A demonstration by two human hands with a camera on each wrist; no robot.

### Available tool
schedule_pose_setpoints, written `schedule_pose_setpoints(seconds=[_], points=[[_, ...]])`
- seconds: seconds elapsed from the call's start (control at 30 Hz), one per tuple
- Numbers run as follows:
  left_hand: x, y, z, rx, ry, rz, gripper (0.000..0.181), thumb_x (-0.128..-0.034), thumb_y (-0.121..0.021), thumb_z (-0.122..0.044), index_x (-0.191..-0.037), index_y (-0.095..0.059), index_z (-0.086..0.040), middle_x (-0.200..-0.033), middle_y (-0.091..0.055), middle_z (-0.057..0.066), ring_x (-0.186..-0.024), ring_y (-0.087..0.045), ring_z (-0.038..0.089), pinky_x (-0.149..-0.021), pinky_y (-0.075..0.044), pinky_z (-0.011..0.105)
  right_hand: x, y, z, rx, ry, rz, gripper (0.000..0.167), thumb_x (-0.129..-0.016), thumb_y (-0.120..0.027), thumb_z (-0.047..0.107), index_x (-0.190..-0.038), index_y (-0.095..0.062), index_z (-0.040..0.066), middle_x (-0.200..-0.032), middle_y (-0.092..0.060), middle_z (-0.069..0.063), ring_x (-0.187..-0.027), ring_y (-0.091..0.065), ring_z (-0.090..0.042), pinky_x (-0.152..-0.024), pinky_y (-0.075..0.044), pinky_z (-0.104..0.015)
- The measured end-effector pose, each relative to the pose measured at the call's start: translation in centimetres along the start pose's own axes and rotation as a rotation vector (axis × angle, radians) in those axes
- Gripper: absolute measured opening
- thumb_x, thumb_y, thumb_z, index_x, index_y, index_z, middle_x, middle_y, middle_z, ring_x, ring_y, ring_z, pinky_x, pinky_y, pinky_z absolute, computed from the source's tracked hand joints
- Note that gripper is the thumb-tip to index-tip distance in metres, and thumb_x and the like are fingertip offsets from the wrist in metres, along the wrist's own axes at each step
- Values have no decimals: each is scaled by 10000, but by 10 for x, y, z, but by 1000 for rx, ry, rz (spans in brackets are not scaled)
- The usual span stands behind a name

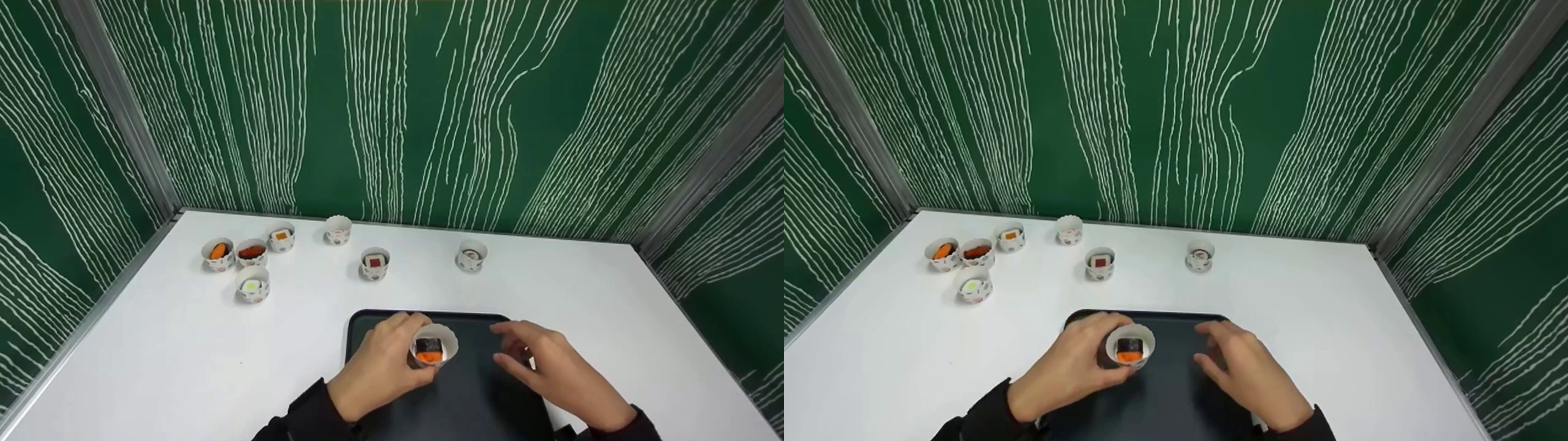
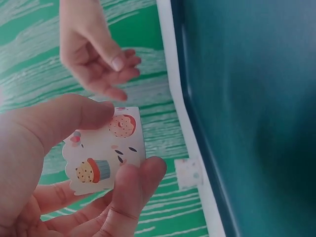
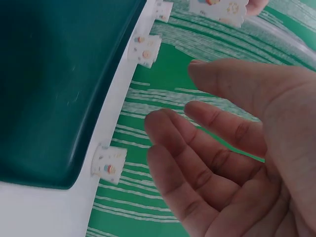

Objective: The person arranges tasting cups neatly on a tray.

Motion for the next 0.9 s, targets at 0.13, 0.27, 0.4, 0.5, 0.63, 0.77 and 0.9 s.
schedule_pose_setpoints(seconds=[0.13,0.27,0.4,0.5,0.63,0.77,0.9], points=[[3,-6,-6,1,-40,18,527,-869,-891,-222,-1334,-661,-133,-1178,-697,19,-1050,-689,89,-879,-575,232,0,-4,12,-6,31,30,415,-1016,-758,301,-1358,-669,83,-1114,-734,15,-911,-706,-43,-747,-599,-280],[4,-11,-10,1,-59,41,528,-886,-882,-222,-1354,-653,-137,-1204,-696,16,-1050,-690,81,-878,-570,207,0,-8,21,-17,56,46,453,-992,-788,306,-1360,-666,71,-1129,-748,-28,-931,-738,-111,-770,-618,-292],[6,-14,-12,3,-58,66,535,-909,-866,-232,-1384,-638,-142,-1227,-690,16,-1066,-694,89,-897,-573,209,0,-11,26,-47,61,63,483,-976,-807,302,-1365,-666,53,-1105,-746,-21,-924,-746,-122,-773,-623,-291],[6,-14,-13,3,-46,69,539,-908,-866,-228,-1387,-637,-138,-1227,-689,19,-1072,-695,90,-899,-572,210,-1,-12,28,-59,62,70,504,-978,-804,329,-1368,-664,42,-1089,-748,5,-919,-747,-112,-771,-622,-284],[6,-14,-15,5,-33,65,541,-899,-874,-225,-1379,-640,-137,-1224,-690,14,-1081,-696,88,-899,-571,207,-1,-12,29,-60,63,80,529,-981,-796,370,-1369,-662,36,-1093,-757,21,-920,-746,-92,-770,-621,-279],[7,-15,-16,4,-53,61,532,-909,-867,-227,-1380,-640,-133,-1221,-693,20,-1072,-701,100,-894,-572,207,-1,-13,31,-72,80,75,531,-976,-799,387,-1362,-666,47,-1138,-766,7,-924,-740,-63,-772,-623,-275],[9,-17,-17,-1,-77,54,534,-914,-864,-218,-1387,-639,-117,-1215,-695,32,-1058,-706,94,-870,-568,183,0,-16,32,-106,124,57,511,-978,-803,355,-1350,-666,32,-1145,-773,-8,-926,-750,-58,-770,-631,-273]])
Point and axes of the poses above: each hand's wrist, its own x-axis away from the middle knuckle, its own y-axis out of the back of the hand, z = x × y, the point moved 3 cm from there along -x, towards the middle knuckle
